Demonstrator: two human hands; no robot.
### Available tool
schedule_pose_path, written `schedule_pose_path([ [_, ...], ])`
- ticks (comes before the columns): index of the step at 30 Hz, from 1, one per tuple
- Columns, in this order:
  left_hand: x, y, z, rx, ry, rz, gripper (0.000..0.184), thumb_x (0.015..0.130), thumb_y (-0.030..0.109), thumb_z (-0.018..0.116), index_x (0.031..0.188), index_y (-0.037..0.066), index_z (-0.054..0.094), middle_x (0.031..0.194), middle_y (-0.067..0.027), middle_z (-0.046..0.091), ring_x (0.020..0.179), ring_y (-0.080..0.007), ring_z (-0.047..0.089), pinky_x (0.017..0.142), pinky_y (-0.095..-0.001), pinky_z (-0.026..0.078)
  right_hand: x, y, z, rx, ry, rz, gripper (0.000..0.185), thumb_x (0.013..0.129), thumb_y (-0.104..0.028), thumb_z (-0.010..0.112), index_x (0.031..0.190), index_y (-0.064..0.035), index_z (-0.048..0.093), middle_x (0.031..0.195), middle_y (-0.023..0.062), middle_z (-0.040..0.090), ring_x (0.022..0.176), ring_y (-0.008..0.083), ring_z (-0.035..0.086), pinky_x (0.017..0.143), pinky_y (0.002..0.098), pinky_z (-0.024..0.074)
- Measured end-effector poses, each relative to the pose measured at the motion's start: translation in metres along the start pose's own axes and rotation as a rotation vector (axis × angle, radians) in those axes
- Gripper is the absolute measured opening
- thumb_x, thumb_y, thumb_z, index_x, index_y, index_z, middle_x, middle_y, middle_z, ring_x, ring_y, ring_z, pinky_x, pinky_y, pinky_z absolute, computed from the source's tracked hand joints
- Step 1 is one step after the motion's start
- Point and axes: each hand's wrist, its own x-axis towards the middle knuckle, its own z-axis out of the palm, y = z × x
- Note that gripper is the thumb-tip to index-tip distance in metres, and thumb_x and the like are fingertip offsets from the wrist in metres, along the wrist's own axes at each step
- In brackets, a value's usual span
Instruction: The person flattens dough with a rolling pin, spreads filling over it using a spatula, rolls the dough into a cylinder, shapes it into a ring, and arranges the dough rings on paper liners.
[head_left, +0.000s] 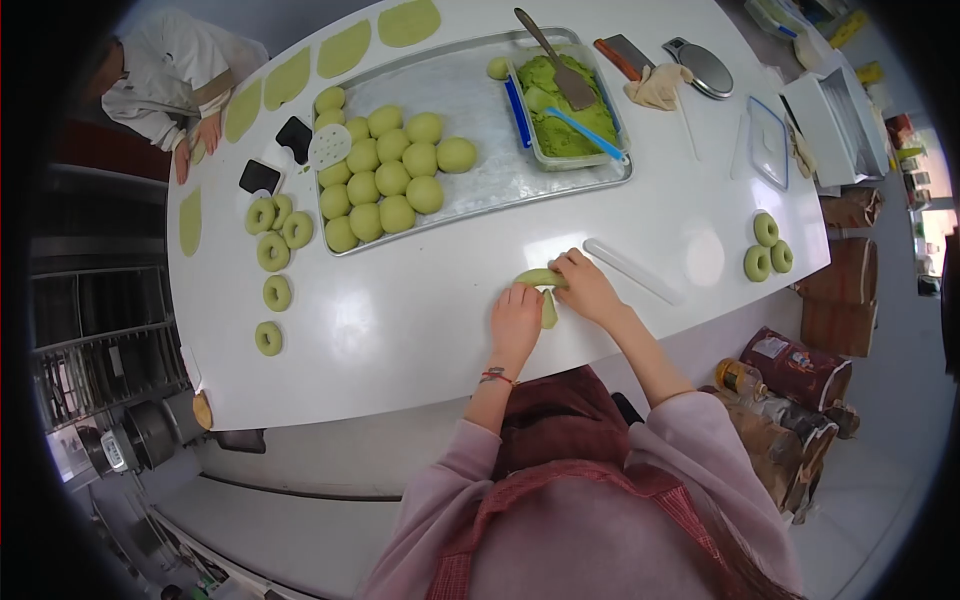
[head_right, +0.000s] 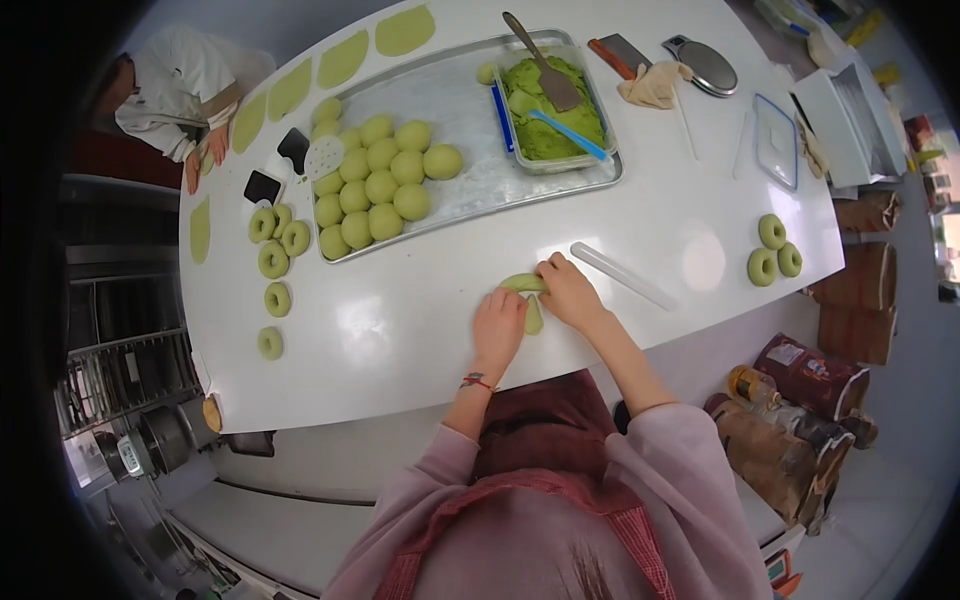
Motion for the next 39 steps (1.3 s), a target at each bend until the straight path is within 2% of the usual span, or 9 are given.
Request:
schedule_pose_path([
  [8,0.003,-0.005,-0.003,-0.074,-0.083,0.101,0.008,0.087,0.016,0.067,0.092,0.010,0.064,0.084,-0.0062,0.065,0.081,-0.0271,0.061,0.068,-0.0407,0.052,-0.010,0.007,-0.007,-0.127,0.134,-0.104,0.019,0.076,-0.003,0.070,0.095,-0.0020,0.065,0.089,0.0141,0.062,0.085,0.0349,0.058,0.078,0.0425,0.0504],
  [15,0.004,-0.011,-0.005,-0.172,-0.066,0.073,0.012,0.085,0.015,0.067,0.095,0.010,0.062,0.086,-0.0034,0.065,0.083,-0.0251,0.060,0.067,-0.0381,0.053,-0.042,-0.018,0.052,0.909,0.199,0.877,0.021,0.084,0.002,0.071,0.101,0.0019,0.058,0.088,0.0071,0.062,0.079,0.0143,0.064,0.065,0.0262,0.0585],
  [22,0.003,-0.009,-0.026,-0.203,-0.146,0.255,0.018,0.082,0.014,0.073,0.096,0.010,0.063,0.093,-0.0078,0.064,0.087,-0.0294,0.058,0.073,-0.0391,0.051,-0.059,-0.028,0.038,1.140,0.210,0.933,0.030,0.093,-0.011,0.064,0.120,0.0004,0.058,0.095,0.0076,0.062,0.095,0.0157,0.062,0.079,0.0304,0.0551],
  [25,-0.002,-0.015,-0.008,-0.148,-0.149,0.178,0.024,0.079,0.014,0.076,0.098,0.008,0.063,0.095,-0.0088,0.064,0.089,-0.0302,0.058,0.072,-0.0390,0.051,-0.068,-0.015,0.034,0.927,0.055,0.750,0.039,0.096,-0.019,0.062,0.131,-0.0024,0.055,0.105,0.0078,0.061,0.096,0.0153,0.058,0.083,0.0301,0.0506],
  [27,0.001,-0.029,-0.014,-0.319,-0.110,0.214,0.026,0.080,0.017,0.077,0.100,0.006,0.063,0.091,-0.0084,0.061,0.084,-0.0266,0.057,0.070,-0.0376,0.050,-0.079,-0.011,0.030,0.340,0.121,0.462,0.041,0.091,-0.015,0.068,0.127,-0.0004,0.055,0.096,0.0068,0.060,0.093,0.0159,0.058,0.078,0.0307,0.0492],
  [28,0.001,-0.034,-0.017,-0.318,-0.109,0.214,0.026,0.080,0.017,0.077,0.100,0.006,0.063,0.091,-0.0084,0.061,0.084,-0.0266,0.057,0.070,-0.0376,0.050,-0.083,-0.009,0.037,0.340,0.120,0.461,0.041,0.091,-0.015,0.068,0.127,-0.0004,0.055,0.096,0.0068,0.060,0.093,0.0159,0.058,0.078,0.0307,0.0492],
  [30,0.000,-0.035,-0.028,-0.579,-0.328,-0.333,0.027,0.080,0.015,0.077,0.101,0.005,0.064,0.089,-0.0103,0.060,0.081,-0.0262,0.057,0.070,-0.0371,0.049,-0.086,-0.013,0.052,0.536,0.146,0.385,0.043,0.088,-0.014,0.071,0.126,-0.0020,0.056,0.087,0.0059,0.058,0.094,0.0155,0.058,0.078,0.0312,0.0494],
  [35,0.004,-0.031,-0.031,-0.555,-0.346,-0.300,0.025,0.081,0.013,0.076,0.101,0.005,0.065,0.090,-0.0111,0.060,0.081,-0.0266,0.057,0.071,-0.0370,0.049,-0.072,-0.029,0.070,1.121,0.161,0.650,0.034,0.087,-0.005,0.068,0.119,-0.0024,0.057,0.092,0.0080,0.058,0.086,0.0197,0.061,0.074,0.0334,0.0515],
  [39,0.009,-0.037,-0.024,-0.510,-0.328,-0.042,0.026,0.080,0.013,0.077,0.102,0.006,0.064,0.093,-0.0099,0.061,0.083,-0.0269,0.057,0.074,-0.0377,0.048,-0.080,-0.034,0.034,0.198,0.087,0.017,0.023,0.083,-0.002,0.064,0.105,-0.0020,0.060,0.096,0.0099,0.059,0.085,0.0258,0.061,0.074,0.0332,0.0524],
])
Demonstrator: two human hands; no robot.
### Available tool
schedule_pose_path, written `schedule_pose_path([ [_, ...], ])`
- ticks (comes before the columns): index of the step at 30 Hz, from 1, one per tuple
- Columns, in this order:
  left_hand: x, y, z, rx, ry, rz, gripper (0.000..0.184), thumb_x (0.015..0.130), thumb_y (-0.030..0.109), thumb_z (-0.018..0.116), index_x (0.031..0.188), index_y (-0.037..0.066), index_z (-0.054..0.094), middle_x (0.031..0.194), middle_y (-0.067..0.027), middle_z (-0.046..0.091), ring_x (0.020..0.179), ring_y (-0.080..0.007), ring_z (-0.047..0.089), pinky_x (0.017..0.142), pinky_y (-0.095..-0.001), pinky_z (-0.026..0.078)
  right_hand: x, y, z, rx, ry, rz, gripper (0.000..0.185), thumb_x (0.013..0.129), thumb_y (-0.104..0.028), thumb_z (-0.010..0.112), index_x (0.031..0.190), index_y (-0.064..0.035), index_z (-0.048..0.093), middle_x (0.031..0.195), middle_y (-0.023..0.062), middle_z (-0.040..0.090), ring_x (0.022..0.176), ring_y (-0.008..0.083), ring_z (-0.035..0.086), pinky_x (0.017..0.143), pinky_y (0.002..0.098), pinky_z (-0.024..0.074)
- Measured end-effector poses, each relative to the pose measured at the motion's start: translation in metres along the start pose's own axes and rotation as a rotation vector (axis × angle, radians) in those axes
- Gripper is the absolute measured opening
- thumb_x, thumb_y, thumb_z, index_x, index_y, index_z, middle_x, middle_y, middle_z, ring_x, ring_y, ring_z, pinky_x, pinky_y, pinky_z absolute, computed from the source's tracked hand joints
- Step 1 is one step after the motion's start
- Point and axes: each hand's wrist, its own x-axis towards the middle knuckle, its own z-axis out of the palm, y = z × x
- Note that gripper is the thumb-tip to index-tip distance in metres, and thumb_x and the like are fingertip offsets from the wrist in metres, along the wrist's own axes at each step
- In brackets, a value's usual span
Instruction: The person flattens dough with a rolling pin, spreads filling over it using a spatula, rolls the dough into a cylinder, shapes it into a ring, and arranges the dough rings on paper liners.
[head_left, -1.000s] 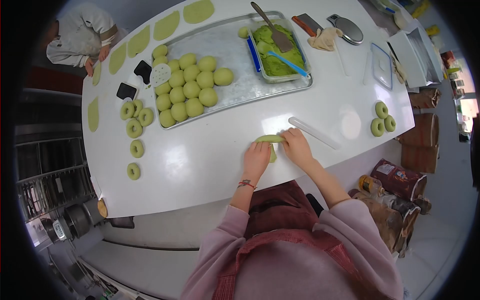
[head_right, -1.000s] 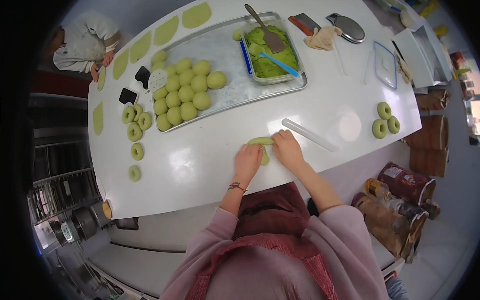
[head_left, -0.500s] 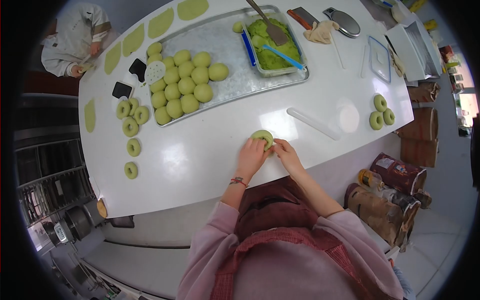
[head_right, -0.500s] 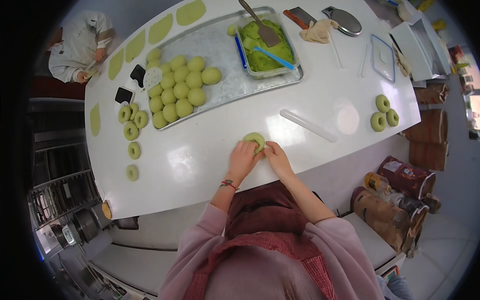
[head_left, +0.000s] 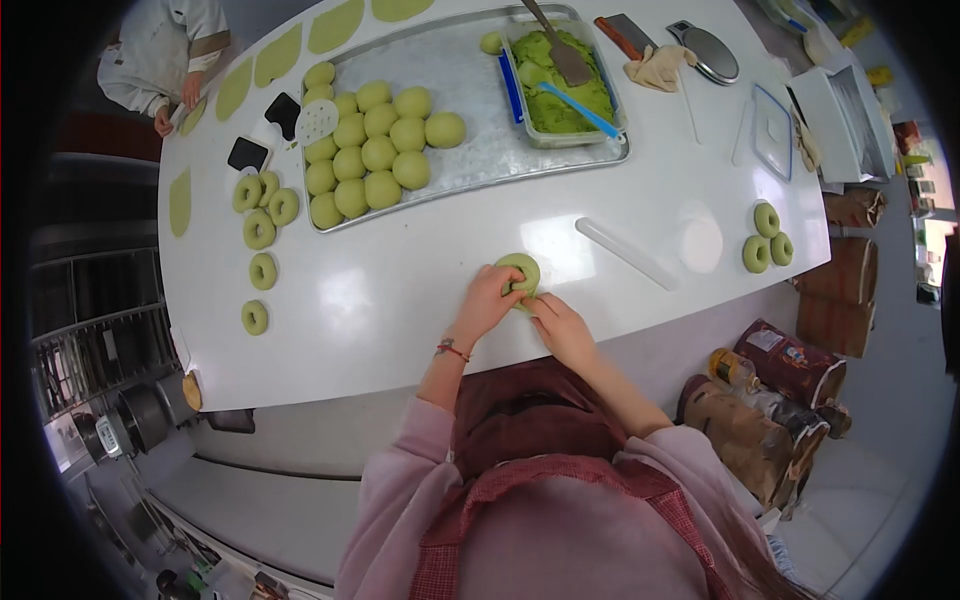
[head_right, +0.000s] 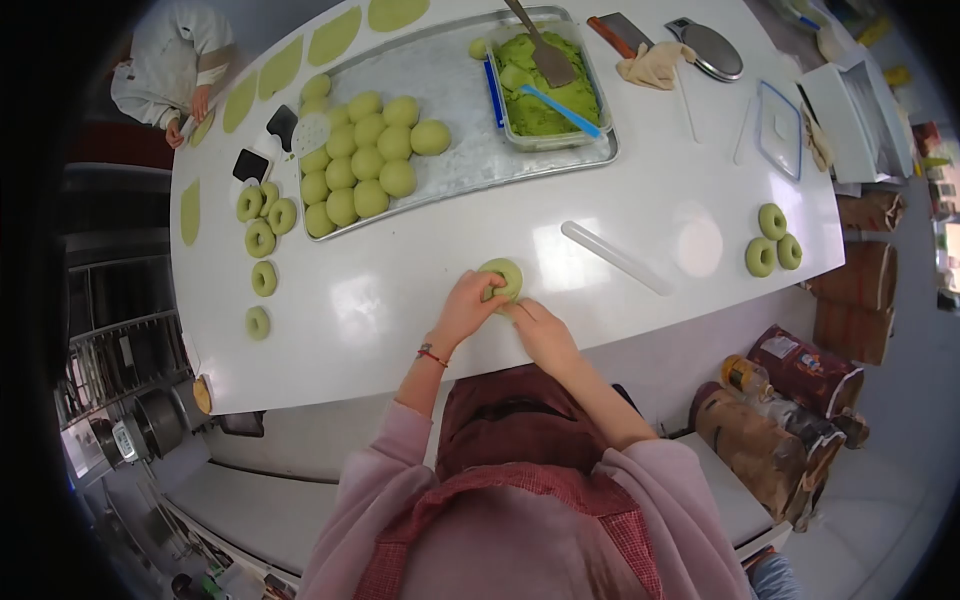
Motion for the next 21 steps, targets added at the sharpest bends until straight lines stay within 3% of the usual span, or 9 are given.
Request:
schedule_pose_path([
  [2,0.005,-0.003,-0.005,0.005,-0.066,-0.021,0.025,0.080,0.013,0.076,0.102,0.007,0.064,0.096,-0.0094,0.062,0.087,-0.0282,0.057,0.076,-0.0389,0.049,0.017,0.007,-0.009,-0.390,-0.142,-0.388,0.019,0.078,-0.005,0.063,0.097,-0.0033,0.060,0.096,0.0078,0.058,0.090,0.0240,0.060,0.076,0.0344,0.0531],
  [4,0.006,0.002,-0.012,0.018,-0.123,-0.043,0.025,0.080,0.012,0.076,0.102,0.007,0.064,0.098,-0.0089,0.064,0.091,-0.0296,0.057,0.079,-0.0400,0.049,0.030,0.009,-0.025,-0.453,-0.180,-0.501,0.019,0.077,-0.006,0.062,0.096,-0.0040,0.059,0.096,0.0073,0.058,0.091,0.0236,0.060,0.077,0.0339,0.0532],
  [6,0.005,0.012,-0.011,0.151,-0.100,0.115,0.018,0.084,0.013,0.072,0.100,0.008,0.065,0.098,-0.0067,0.064,0.093,-0.0290,0.056,0.080,-0.0390,0.049,0.042,0.009,-0.035,-0.517,-0.220,-0.610,0.019,0.075,-0.008,0.061,0.094,-0.0046,0.059,0.096,0.0068,0.058,0.093,0.0231,0.059,0.078,0.0334,0.0533],
  [8,0.004,0.012,-0.008,0.204,-0.117,0.162,0.016,0.085,0.013,0.070,0.100,0.008,0.065,0.097,-0.0058,0.064,0.094,-0.0287,0.056,0.081,-0.0388,0.049,0.050,0.010,-0.041,-0.483,-0.120,-0.722,0.019,0.076,-0.008,0.062,0.094,-0.0047,0.058,0.096,0.0077,0.057,0.092,0.0228,0.059,0.081,0.0325,0.0530],
  [13,-0.004,0.007,-0.014,0.173,-0.136,0.245,0.015,0.086,0.014,0.067,0.100,0.009,0.064,0.094,-0.0035,0.063,0.094,-0.0276,0.055,0.081,-0.0369,0.048,0.038,0.028,-0.024,-0.354,-0.136,-0.583,0.018,0.080,-0.009,0.065,0.096,-0.0041,0.058,0.096,0.0088,0.057,0.092,0.0244,0.059,0.083,0.0339,0.0521],
  [19,-0.021,0.002,0.019,0.161,0.138,0.056,0.014,0.086,0.018,0.068,0.097,0.011,0.062,0.094,-0.0030,0.062,0.091,-0.0262,0.054,0.083,-0.0410,0.046,0.073,0.015,-0.032,-0.147,-0.315,-0.347,0.022,0.080,-0.010,0.071,0.099,-0.0049,0.059,0.096,0.0105,0.056,0.095,0.0294,0.056,0.083,0.0384,0.0493],
  [21,-0.026,0.001,0.023,0.394,0.099,0.146,0.018,0.083,0.019,0.071,0.097,0.012,0.061,0.098,-0.0027,0.062,0.095,-0.0252,0.055,0.087,-0.0420,0.045,0.085,0.012,-0.035,-0.054,-0.403,-0.283,0.022,0.079,-0.010,0.072,0.097,-0.0056,0.059,0.096,0.0109,0.056,0.095,0.0306,0.055,0.083,0.0395,0.0486],
])
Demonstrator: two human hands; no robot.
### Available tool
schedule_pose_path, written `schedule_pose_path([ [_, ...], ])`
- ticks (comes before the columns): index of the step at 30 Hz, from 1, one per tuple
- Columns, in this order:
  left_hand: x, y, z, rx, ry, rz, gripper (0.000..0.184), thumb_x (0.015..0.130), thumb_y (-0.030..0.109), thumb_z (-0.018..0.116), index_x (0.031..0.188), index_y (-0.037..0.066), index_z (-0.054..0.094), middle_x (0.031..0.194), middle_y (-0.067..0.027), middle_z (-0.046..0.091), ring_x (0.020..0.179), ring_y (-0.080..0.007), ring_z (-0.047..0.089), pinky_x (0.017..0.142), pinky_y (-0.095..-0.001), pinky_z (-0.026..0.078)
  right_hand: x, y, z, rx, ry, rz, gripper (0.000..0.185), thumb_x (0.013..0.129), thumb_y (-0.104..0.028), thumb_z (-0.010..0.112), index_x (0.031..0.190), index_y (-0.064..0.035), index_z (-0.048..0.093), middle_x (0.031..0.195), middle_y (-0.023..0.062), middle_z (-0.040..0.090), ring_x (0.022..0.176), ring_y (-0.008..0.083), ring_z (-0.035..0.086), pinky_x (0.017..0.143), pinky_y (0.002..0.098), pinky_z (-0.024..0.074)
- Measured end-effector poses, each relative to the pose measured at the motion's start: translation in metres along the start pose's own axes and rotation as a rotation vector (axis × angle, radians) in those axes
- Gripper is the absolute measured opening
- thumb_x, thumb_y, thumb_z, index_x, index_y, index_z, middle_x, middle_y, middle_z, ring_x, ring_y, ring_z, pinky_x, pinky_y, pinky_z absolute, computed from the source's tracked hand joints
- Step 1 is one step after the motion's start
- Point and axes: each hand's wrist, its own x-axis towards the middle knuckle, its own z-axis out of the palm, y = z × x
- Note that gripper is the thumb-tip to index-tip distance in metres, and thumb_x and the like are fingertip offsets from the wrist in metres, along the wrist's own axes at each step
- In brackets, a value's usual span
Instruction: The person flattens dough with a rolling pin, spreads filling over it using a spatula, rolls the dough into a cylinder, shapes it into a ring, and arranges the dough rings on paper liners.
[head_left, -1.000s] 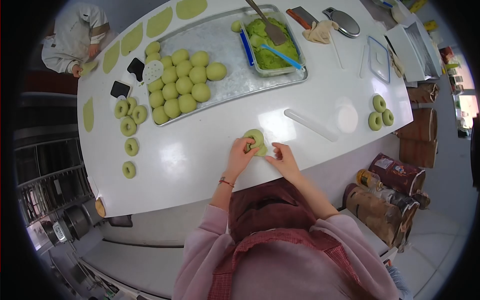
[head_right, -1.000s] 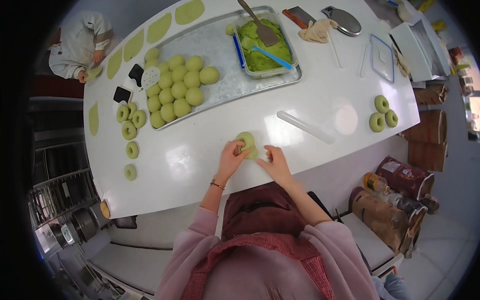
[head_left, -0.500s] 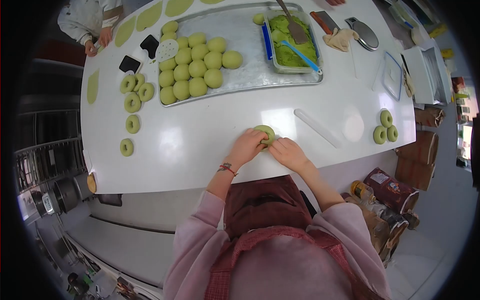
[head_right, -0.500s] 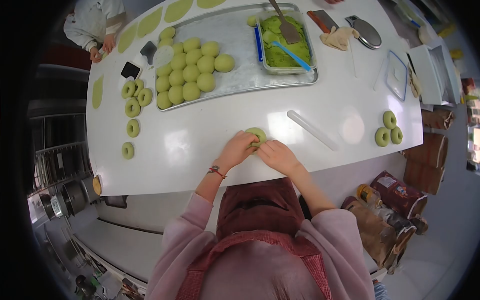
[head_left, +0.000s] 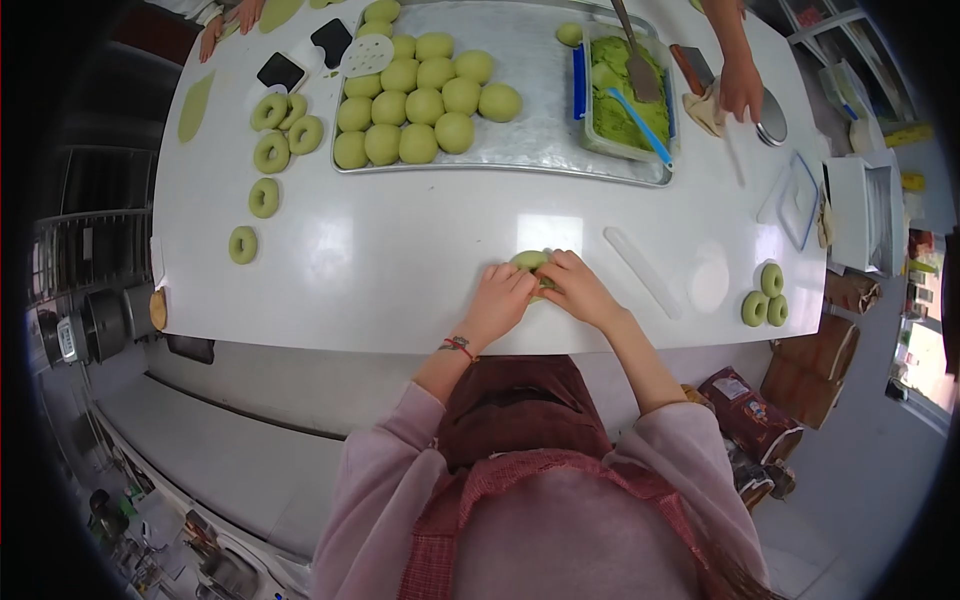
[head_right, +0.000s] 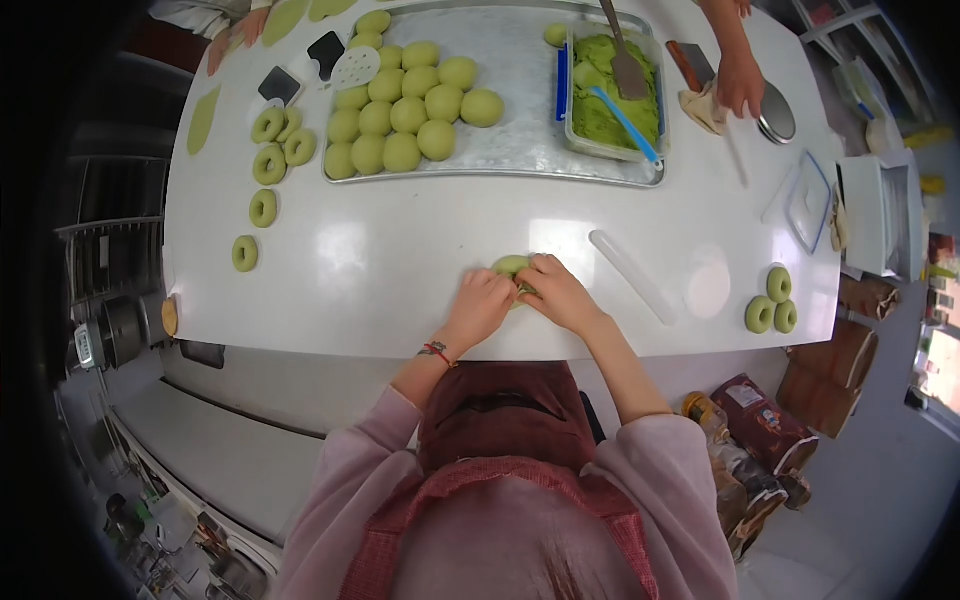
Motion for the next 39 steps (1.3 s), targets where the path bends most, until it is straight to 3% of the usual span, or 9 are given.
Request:
schedule_pose_path([
  [3,-0.010,0.003,-0.001,-0.066,0.269,0.014,0.021,0.081,0.021,0.073,0.098,0.014,0.063,0.105,-0.0010,0.060,0.103,-0.0234,0.055,0.089,-0.0400,0.046,0.004,0.007,-0.007,0.014,-0.180,-0.026,0.019,0.078,-0.009,0.073,0.092,-0.0054,0.060,0.094,0.0109,0.057,0.093,0.0313,0.055,0.081,0.0403,0.0488],
  [9,-0.020,0.002,-0.002,0.035,0.154,0.041,0.019,0.080,0.024,0.073,0.097,0.018,0.066,0.113,0.0008,0.059,0.109,-0.0226,0.053,0.091,-0.0384,0.047,-0.006,0.006,-0.003,0.104,-0.171,0.091,0.012,0.079,-0.006,0.071,0.088,-0.0042,0.062,0.089,0.0107,0.057,0.090,0.0304,0.057,0.076,0.0407,0.0492],
  [12,-0.024,-0.004,-0.004,0.075,0.196,0.142,0.017,0.081,0.023,0.072,0.096,0.018,0.067,0.114,0.0019,0.059,0.110,-0.0218,0.054,0.092,-0.0372,0.048,-0.004,-0.004,-0.004,0.314,-0.213,0.338,0.009,0.081,-0.007,0.069,0.086,-0.0041,0.062,0.091,0.0109,0.057,0.091,0.0308,0.058,0.076,0.0412,0.0497],
  [15,-0.025,-0.006,-0.010,0.086,0.157,0.149,0.015,0.081,0.022,0.071,0.096,0.018,0.067,0.116,0.0029,0.060,0.109,-0.0217,0.054,0.092,-0.0364,0.048,-0.008,-0.019,0.021,-0.264,-0.033,0.043,0.011,0.082,-0.011,0.069,0.086,-0.0028,0.064,0.094,0.0101,0.057,0.091,0.0297,0.059,0.078,0.0396,0.0519],
  [24,-0.013,0.000,-0.025,-0.088,0.207,0.025,0.020,0.081,0.023,0.073,0.099,0.015,0.070,0.130,0.0024,0.057,0.115,-0.0226,0.052,0.097,-0.0366,0.046,-0.021,-0.001,0.030,-0.406,-0.024,-0.230,0.011,0.081,-0.012,0.071,0.085,-0.0046,0.063,0.089,0.0084,0.057,0.089,0.0251,0.060,0.072,0.0365,0.0530],
  [28,-0.001,-0.008,-0.023,-0.098,0.141,0.094,0.019,0.082,0.022,0.072,0.100,0.015,0.071,0.139,0.0028,0.053,0.118,-0.0236,0.050,0.099,-0.0365,0.045,-0.025,-0.008,0.016,-0.265,0.019,-0.158,0.010,0.083,-0.011,0.070,0.087,-0.0045,0.064,0.087,0.0087,0.056,0.086,0.0253,0.059,0.071,0.0364,0.0532],
  [30,-0.002,-0.013,-0.018,-0.227,0.077,0.041,0.015,0.084,0.021,0.071,0.096,0.013,0.071,0.142,0.0034,0.052,0.120,-0.0235,0.049,0.100,-0.0367,0.044,-0.030,-0.017,0.005,0.238,0.011,0.247,0.008,0.084,-0.009,0.069,0.090,-0.0042,0.065,0.086,0.0097,0.055,0.084,0.0270,0.059,0.070,0.0361,0.0526],
  [36,-0.002,-0.010,-0.010,-0.225,0.102,-0.003,0.012,0.085,0.021,0.071,0.091,0.011,0.071,0.138,0.0015,0.057,0.119,-0.0223,0.051,0.101,-0.0376,0.044,-0.031,0.004,0.024,-0.146,0.103,-0.036,0.015,0.085,-0.007,0.070,0.099,-0.0038,0.067,0.090,0.0107,0.057,0.080,0.0287,0.059,0.069,0.0366,0.0512],
  [39,-0.007,-0.010,-0.016,-0.279,0.151,-0.004,0.010,0.086,0.019,0.071,0.088,0.009,0.069,0.136,0.0011,0.058,0.119,-0.0234,0.053,0.100,-0.0380,0.045,-0.034,-0.001,0.017,0.141,0.042,0.201,0.012,0.085,-0.006,0.069,0.096,-0.0030,0.065,0.090,0.0111,0.056,0.080,0.0305,0.059,0.069,0.0387,0.0510],
])
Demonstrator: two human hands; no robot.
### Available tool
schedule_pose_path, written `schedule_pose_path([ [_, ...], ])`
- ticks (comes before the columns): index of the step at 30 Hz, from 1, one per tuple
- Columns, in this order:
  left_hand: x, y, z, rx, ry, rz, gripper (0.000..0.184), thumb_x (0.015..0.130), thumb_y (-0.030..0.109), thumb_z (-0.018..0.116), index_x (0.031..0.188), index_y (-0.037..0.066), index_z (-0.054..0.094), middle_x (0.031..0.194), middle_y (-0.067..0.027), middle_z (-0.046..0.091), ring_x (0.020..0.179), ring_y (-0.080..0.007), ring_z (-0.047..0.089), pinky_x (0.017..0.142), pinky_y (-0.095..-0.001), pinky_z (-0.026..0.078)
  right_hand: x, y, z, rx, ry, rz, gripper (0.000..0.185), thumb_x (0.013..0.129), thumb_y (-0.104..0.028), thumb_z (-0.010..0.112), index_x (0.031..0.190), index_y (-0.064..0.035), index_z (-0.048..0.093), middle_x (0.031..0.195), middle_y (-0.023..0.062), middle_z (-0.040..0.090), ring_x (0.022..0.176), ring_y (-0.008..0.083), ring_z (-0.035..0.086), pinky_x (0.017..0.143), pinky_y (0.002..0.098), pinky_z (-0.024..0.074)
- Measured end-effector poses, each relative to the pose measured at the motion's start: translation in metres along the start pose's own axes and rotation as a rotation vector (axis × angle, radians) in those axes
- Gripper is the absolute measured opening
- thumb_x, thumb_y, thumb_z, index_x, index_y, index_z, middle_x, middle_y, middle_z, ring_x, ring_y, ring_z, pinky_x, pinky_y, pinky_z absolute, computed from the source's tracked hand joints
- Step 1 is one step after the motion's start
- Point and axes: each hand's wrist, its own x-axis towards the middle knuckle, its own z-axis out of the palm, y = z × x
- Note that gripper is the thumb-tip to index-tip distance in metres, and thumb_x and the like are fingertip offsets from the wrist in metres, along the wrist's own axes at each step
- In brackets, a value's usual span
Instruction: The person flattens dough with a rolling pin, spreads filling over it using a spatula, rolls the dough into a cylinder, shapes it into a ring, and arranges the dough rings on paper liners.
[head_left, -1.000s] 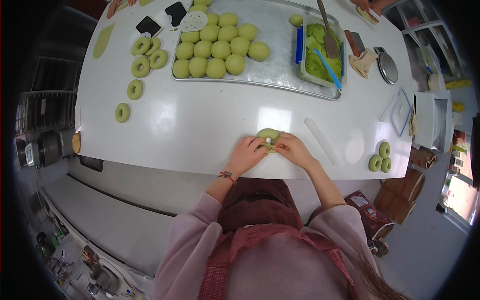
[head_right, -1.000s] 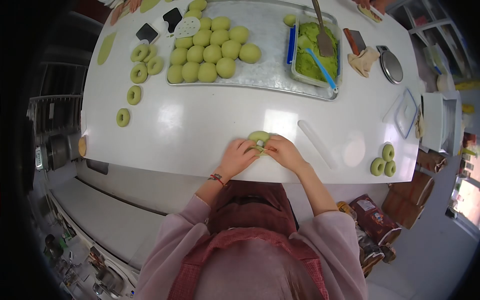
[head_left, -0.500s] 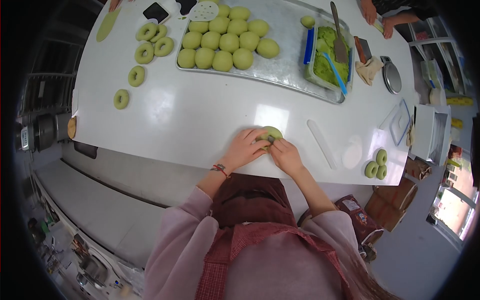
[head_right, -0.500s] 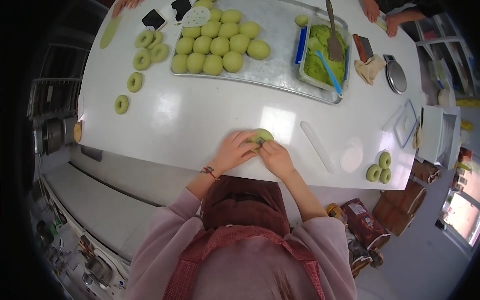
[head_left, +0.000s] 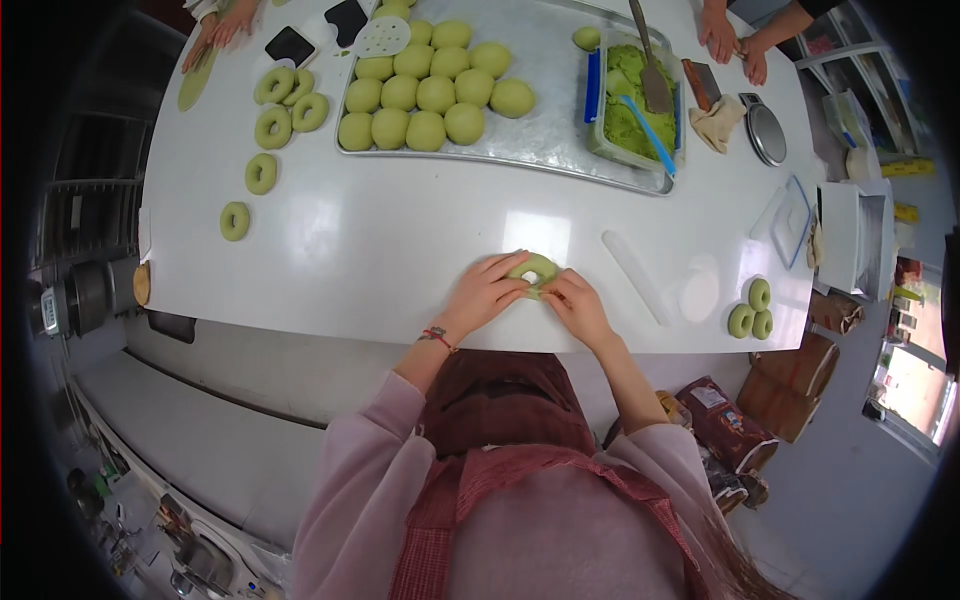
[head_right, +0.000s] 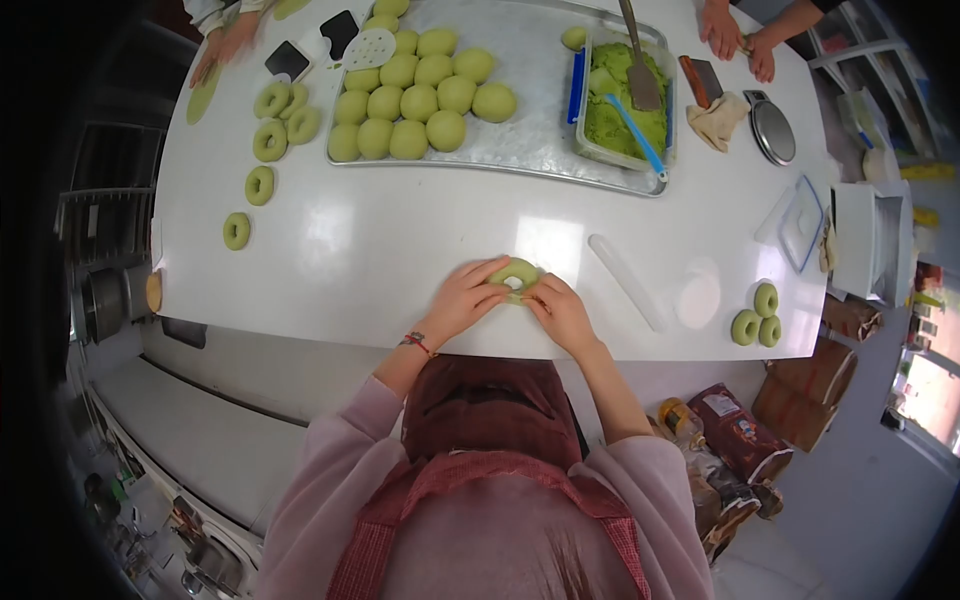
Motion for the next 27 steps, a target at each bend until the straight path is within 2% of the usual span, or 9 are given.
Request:
schedule_pose_path([
  [4,-0.002,0.000,-0.002,-0.035,0.000,0.026,0.011,0.084,0.013,0.072,0.092,0.008,0.070,0.137,-0.0045,0.058,0.118,-0.0267,0.057,0.097,-0.0391,0.047,-0.002,-0.021,0.017,0.117,0.125,0.047,0.011,0.085,-0.007,0.071,0.093,-0.0016,0.065,0.088,0.0115,0.056,0.078,0.0288,0.058,0.067,0.0388,0.0491],
  [6,-0.002,-0.004,0.004,0.013,-0.003,-0.005,0.015,0.084,0.013,0.072,0.098,0.008,0.072,0.136,-0.0055,0.059,0.118,-0.0274,0.057,0.095,-0.0386,0.048,0.004,-0.006,0.032,-0.241,0.238,-0.222,0.016,0.085,-0.006,0.070,0.100,-0.0028,0.065,0.088,0.0104,0.058,0.078,0.0279,0.060,0.068,0.0383,0.0511],
  [10,-0.003,0.000,0.005,0.059,-0.012,-0.020,0.017,0.083,0.015,0.072,0.099,0.011,0.073,0.135,-0.0024,0.060,0.120,-0.0242,0.056,0.097,-0.0386,0.048,-0.001,0.008,0.030,-0.320,0.204,-0.239,0.018,0.085,-0.006,0.069,0.103,-0.0042,0.067,0.090,0.0101,0.059,0.078,0.0277,0.061,0.069,0.0378,0.0513],
  [13,-0.005,0.008,-0.001,0.032,-0.003,-0.030,0.013,0.082,0.013,0.073,0.095,0.011,0.073,0.134,-0.0032,0.060,0.117,-0.0250,0.056,0.098,-0.0395,0.046,-0.006,-0.017,0.001,0.110,0.071,0.048,0.008,0.088,-0.010,0.066,0.094,-0.0063,0.063,0.090,0.0114,0.058,0.081,0.0325,0.061,0.070,0.0395,0.0517],
  [18,-0.004,-0.001,0.010,0.116,0.014,-0.003,0.013,0.080,0.011,0.073,0.093,0.012,0.074,0.134,-0.0028,0.060,0.115,-0.0272,0.057,0.096,-0.0398,0.046,-0.008,0.013,0.017,-0.154,0.179,-0.188,0.008,0.088,-0.009,0.066,0.092,-0.0045,0.061,0.090,0.0131,0.058,0.084,0.0317,0.061,0.071,0.0396,0.0521],
  [20,-0.005,0.003,0.008,0.147,-0.035,-0.061,0.013,0.080,0.013,0.074,0.093,0.013,0.073,0.133,-0.0020,0.060,0.116,-0.0273,0.057,0.097,-0.0402,0.046,-0.016,0.015,0.007,-0.133,0.206,-0.159,0.009,0.088,-0.009,0.068,0.095,-0.0044,0.064,0.093,0.0107,0.061,0.081,0.0262,0.063,0.070,0.0354,0.0524],
  [22,-0.011,0.013,0.003,0.224,-0.048,-0.011,0.018,0.081,0.017,0.074,0.098,0.012,0.071,0.136,-0.0033,0.058,0.120,-0.0285,0.054,0.099,-0.0422,0.044,-0.031,0.007,-0.026,0.334,0.237,0.122,0.012,0.087,-0.009,0.071,0.098,-0.0046,0.067,0.093,0.0064,0.063,0.076,0.0174,0.062,0.069,0.0297,0.0514],
  [26,0.004,0.044,0.025,0.359,-0.054,-0.083,0.036,0.082,0.023,0.077,0.110,0.006,0.062,0.144,-0.0110,0.048,0.132,-0.0342,0.044,0.106,-0.0492,0.037,-0.096,0.089,-0.101,0.114,1.099,0.432,0.010,0.086,-0.010,0.072,0.087,-0.0029,0.065,0.080,0.0051,0.060,0.073,0.0147,0.056,0.064,0.0300,0.0471],
  [27,0.003,0.042,0.032,0.358,-0.061,-0.078,0.036,0.082,0.023,0.077,0.110,0.006,0.062,0.144,-0.0110,0.048,0.132,-0.0342,0.044,0.106,-0.0492,0.037,-0.105,0.104,-0.119,0.005,1.148,0.505,0.012,0.085,-0.011,0.073,0.085,-0.0027,0.064,0.080,0.0055,0.059,0.072,0.0165,0.055,0.065,0.0311,0.0467],
])
